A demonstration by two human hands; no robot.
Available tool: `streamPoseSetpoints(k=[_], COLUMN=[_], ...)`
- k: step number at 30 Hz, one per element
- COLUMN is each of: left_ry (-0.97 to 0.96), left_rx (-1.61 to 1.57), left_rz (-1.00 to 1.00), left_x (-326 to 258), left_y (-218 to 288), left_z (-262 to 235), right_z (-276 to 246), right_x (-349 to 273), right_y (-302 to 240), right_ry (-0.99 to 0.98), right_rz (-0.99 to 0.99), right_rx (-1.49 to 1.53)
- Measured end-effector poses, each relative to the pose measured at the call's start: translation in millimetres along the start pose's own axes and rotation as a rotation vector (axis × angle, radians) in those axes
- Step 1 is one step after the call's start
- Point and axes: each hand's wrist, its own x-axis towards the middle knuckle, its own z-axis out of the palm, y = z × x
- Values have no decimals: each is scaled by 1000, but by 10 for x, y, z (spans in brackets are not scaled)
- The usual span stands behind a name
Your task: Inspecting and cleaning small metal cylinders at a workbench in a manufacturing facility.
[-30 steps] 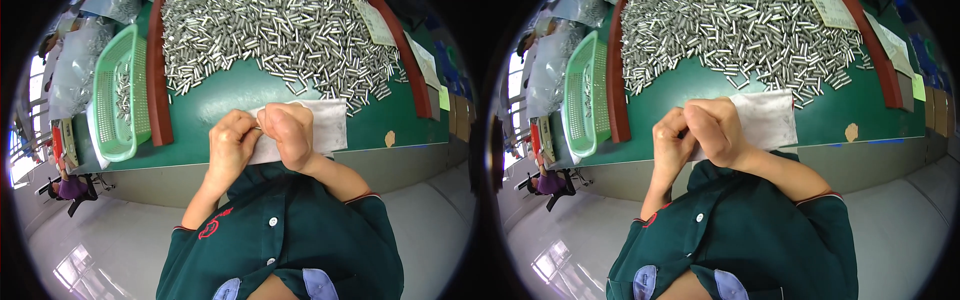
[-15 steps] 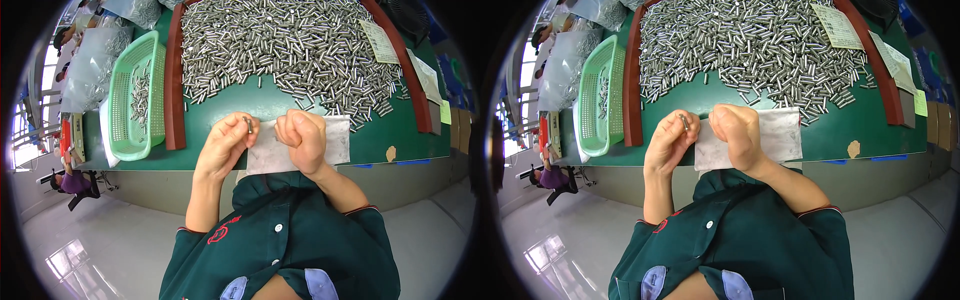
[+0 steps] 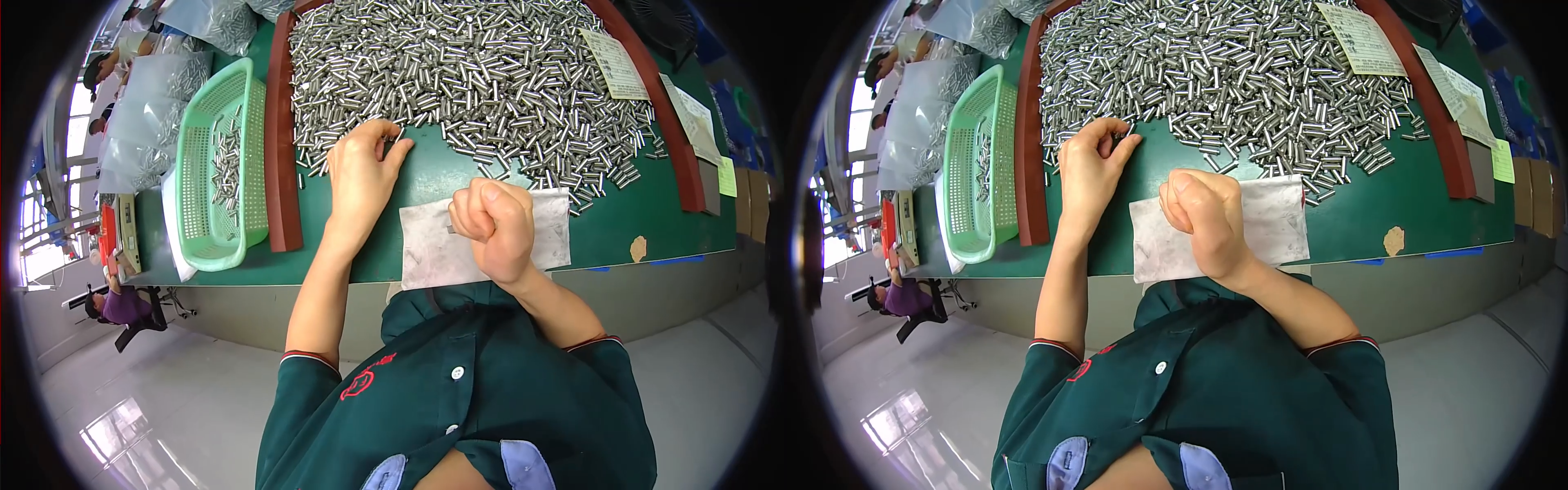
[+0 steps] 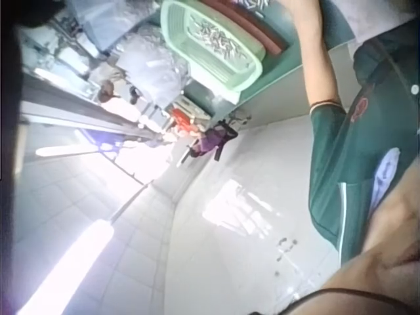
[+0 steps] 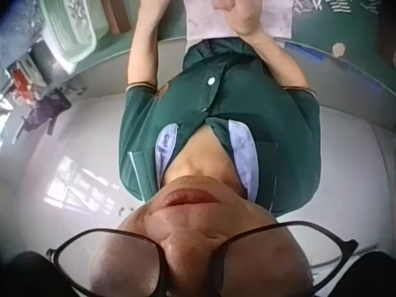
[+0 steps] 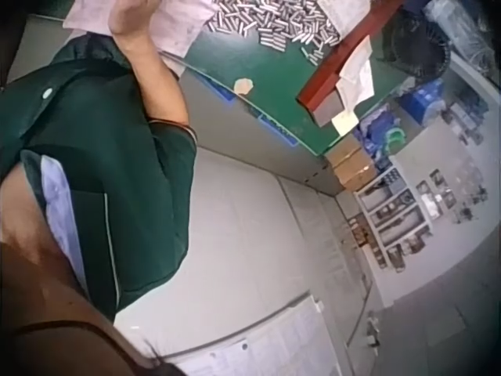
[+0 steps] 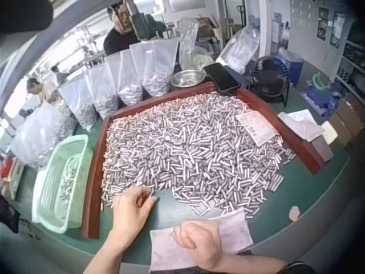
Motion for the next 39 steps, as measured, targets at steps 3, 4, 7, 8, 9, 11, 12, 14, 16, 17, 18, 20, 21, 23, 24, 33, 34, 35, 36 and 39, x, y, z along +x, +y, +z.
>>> streamPoseSetpoints(k=[3,4,7,8,9,11,12,14,16,17,18,20,21,23,24,33,34,35,36,39], left_ry=[-11,-15,-97,-130,-162,-225,-278,-311,-382,-378,-376,-367,-368,-374,-392,-363,-334,-343,-336,-327], left_rx=[12,-5,-191,-374,-557,-947,-1166,-1323,-1492,-1519,-1521,-1520,-1521,-1476,-1442,-307,-295,-297,-300,-298], left_rz=[29,23,-42,-119,-196,-307,-418,-450,-497,-499,-498,-506,-507,-549,-525,-55,-32,-32,-45,-51], left_x=[-19,-32,-69,-101,-135,-202,-222,-230,-246,-249,-261,-278,-280,-297,-320,-714,-739,-751,-762,-786], left_y=[-10,-5,10,24,38,-8,-3,-1,-53,-69,-85,-106,-100,-72,-61,351,340,316,294,291], left_z=[46,46,23,12,0,-10,-37,-59,-57,-45,-36,-25,-29,-51,-68,-206,-180,-150,-125,-88], right_z=[-13,-17,-20,-20,-19,-22,-28,-30,-26,-23,-21,-17,-16,-17,-21,-55,-64,-86,-105,-146], right_x=[2,4,11,15,18,24,24,23,18,17,14,9,9,7,11,31,34,45,49,32], right_y=[4,10,8,14,20,31,35,37,29,27,24,20,18,23,30,32,36,48,56,52], right_ry=[4,1,6,8,9,9,7,-1,1,-1,-2,-2,-3,0,1,-13,-8,-10,-12,-8], right_rz=[15,16,11,9,-3,-15,-14,-11,-10,-10,-11,-11,-11,-6,-6,-13,-8,15,37,25], right_rx=[33,31,31,32,0,-33,-32,-31,-16,-18,-14,-12,-11,-9,0,26,29,82,136,149])
